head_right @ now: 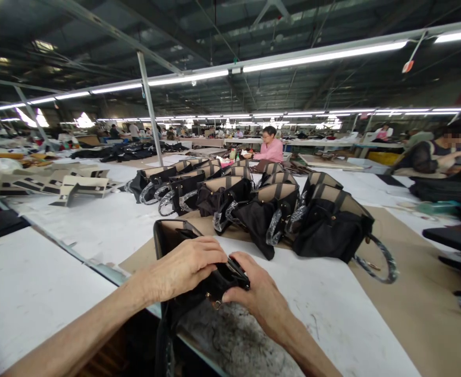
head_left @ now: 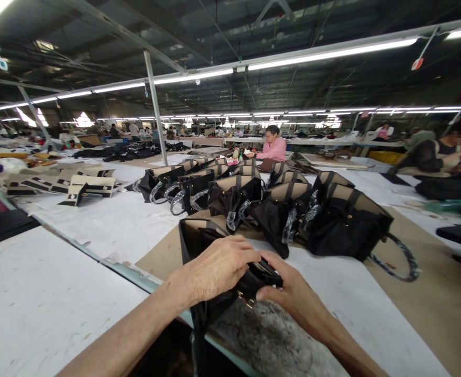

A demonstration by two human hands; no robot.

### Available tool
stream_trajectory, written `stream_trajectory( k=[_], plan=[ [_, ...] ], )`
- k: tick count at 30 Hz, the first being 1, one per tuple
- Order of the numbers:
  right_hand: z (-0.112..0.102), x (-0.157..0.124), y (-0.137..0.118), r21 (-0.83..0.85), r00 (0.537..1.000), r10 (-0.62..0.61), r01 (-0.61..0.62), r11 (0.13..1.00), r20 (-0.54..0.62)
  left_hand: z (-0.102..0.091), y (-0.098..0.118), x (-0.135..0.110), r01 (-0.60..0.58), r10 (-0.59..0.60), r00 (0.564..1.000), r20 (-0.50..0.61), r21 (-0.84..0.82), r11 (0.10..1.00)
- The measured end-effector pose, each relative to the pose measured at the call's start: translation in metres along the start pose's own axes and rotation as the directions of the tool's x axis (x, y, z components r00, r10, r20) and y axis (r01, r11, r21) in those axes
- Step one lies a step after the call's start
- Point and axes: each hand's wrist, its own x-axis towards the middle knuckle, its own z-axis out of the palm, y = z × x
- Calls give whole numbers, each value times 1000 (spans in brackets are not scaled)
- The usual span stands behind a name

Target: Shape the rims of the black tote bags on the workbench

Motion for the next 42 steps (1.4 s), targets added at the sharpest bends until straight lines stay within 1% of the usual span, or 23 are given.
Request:
stream_trajectory(
  k=[2,6,9,12,15,18,21,23,26,29,34,37,39,40,41,42],
  plan=[
    [-4,1,0,37,999,1,-2,999,33,5,-3,6,-5,4,999,34,37,999],
    [-12,4,5,109,996,29,-38,993,84,15,-3,2,13,-26,998,53,218,976],
    [-15,7,11,153,992,74,-90,984,105,20,-8,-2,72,-97,994,59,330,941],
    [-23,9,13,193,983,115,-142,971,145,18,-16,-5,140,-182,981,74,383,913],
    [-40,13,13,248,972,114,-164,955,206,6,-18,-7,222,-273,958,89,373,901],
    [-59,16,14,259,959,115,-184,948,261,-5,-12,-7,355,-402,911,89,324,877],
    [-66,18,21,246,954,125,-194,950,271,-4,-11,-5,429,-470,880,60,324,843],
    [-64,17,26,251,956,134,-201,947,261,1,-15,-2,449,-487,872,41,327,831],
    [-59,16,31,268,960,150,-213,939,235,6,-22,1,435,-470,882,36,321,841],
    [-57,15,33,300,964,130,-198,933,230,5,-25,2,413,-448,893,44,315,855],
    [-57,15,34,282,966,159,-214,935,205,4,-25,-3,452,-480,876,53,257,854],
    [-55,13,35,222,967,186,-223,949,174,10,-28,-11,443,-451,893,-4,196,875],
    [-54,11,34,162,965,211,-236,958,154,15,-30,-18,419,-406,908,-107,165,893],
    [-52,10,34,126,965,220,-238,963,145,18,-30,-21,428,-398,897,-191,152,891],
    [-51,9,33,83,965,226,-239,968,135,20,-28,-25,459,-410,865,-287,128,879],
    [-49,7,32,33,965,231,-237,971,123,23,-24,-29,509,-443,811,-382,87,856]
  ],
)
